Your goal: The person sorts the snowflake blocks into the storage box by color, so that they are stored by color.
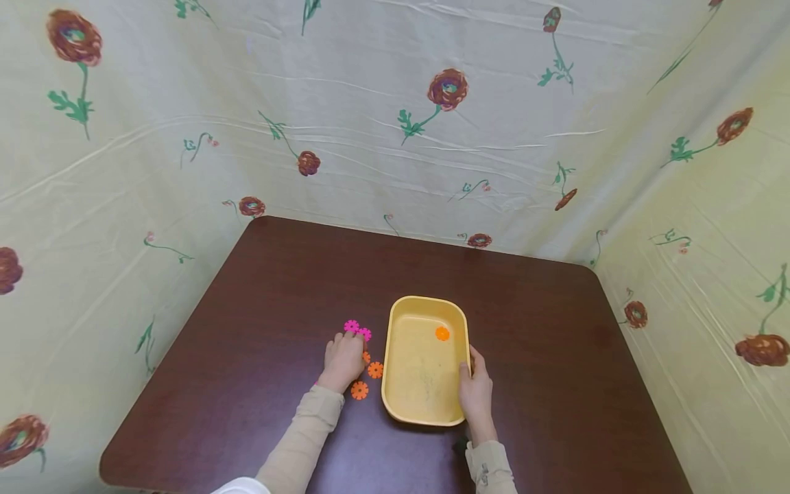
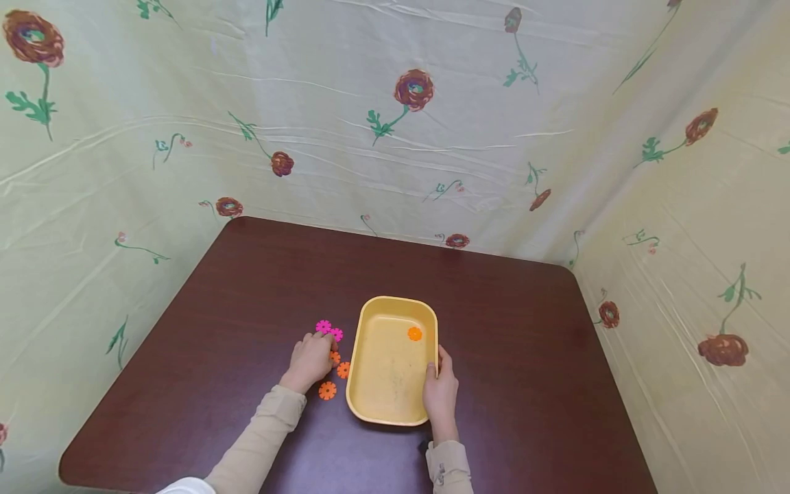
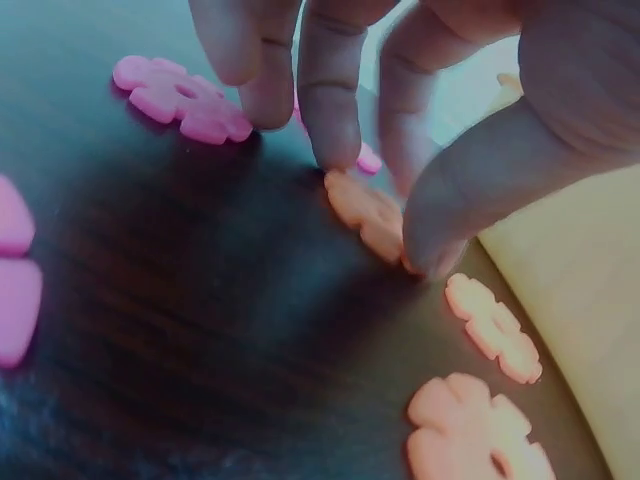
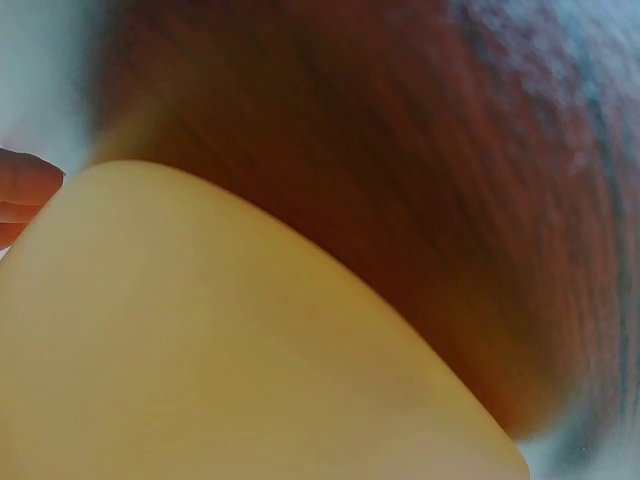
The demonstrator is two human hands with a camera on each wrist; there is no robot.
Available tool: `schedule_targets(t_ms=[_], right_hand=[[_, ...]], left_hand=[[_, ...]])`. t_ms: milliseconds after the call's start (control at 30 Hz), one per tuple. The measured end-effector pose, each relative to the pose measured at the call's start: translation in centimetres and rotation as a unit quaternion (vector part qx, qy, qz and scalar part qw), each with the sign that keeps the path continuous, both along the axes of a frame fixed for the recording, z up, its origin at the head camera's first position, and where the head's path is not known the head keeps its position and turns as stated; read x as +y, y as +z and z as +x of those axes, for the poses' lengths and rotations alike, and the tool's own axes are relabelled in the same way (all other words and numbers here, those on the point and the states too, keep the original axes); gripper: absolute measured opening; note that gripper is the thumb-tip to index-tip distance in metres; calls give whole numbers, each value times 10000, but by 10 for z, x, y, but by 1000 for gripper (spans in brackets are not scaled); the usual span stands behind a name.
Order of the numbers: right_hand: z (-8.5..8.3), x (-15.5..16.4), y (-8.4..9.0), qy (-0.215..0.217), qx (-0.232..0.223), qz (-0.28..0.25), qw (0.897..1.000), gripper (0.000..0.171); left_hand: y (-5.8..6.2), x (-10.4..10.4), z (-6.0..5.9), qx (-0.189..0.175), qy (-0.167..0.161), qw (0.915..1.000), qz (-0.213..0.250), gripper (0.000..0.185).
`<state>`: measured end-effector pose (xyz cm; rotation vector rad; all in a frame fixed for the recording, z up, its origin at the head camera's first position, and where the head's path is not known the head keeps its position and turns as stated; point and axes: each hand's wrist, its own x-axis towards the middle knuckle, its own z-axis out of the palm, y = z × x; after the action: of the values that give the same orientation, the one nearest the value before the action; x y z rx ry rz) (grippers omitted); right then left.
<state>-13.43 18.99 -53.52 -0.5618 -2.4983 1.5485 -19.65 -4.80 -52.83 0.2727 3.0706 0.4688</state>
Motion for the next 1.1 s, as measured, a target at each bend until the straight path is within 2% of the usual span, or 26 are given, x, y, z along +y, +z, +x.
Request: schedule_targets(t_ms=[200, 333, 467, 700, 900, 1100], right_hand=[[0, 0, 0, -15, -37, -22, 10000, 43], [-1, 0, -1, -30, -10, -55, 10000, 42], [-1, 0, -2, -32, -3, -58, 10000, 42], [0, 0, -2, -20, 19, -44, 10000, 42], [0, 0, -1, 11, 13, -72, 10000, 42], [0, 0, 1, 16, 52, -22, 10000, 42]], left_hand=[[2, 0, 0, -57, 36, 10000, 50, 17], [4, 0, -2, -225, 102, 9996, 137, 21], [4, -1, -4, -372, 98, 9992, 120, 18], [4, -2, -6, -412, 92, 9991, 14, 13], [5, -4, -7, -505, 205, 9982, -235, 24], [7, -7, -11, -691, 76, 9972, -258, 30]])
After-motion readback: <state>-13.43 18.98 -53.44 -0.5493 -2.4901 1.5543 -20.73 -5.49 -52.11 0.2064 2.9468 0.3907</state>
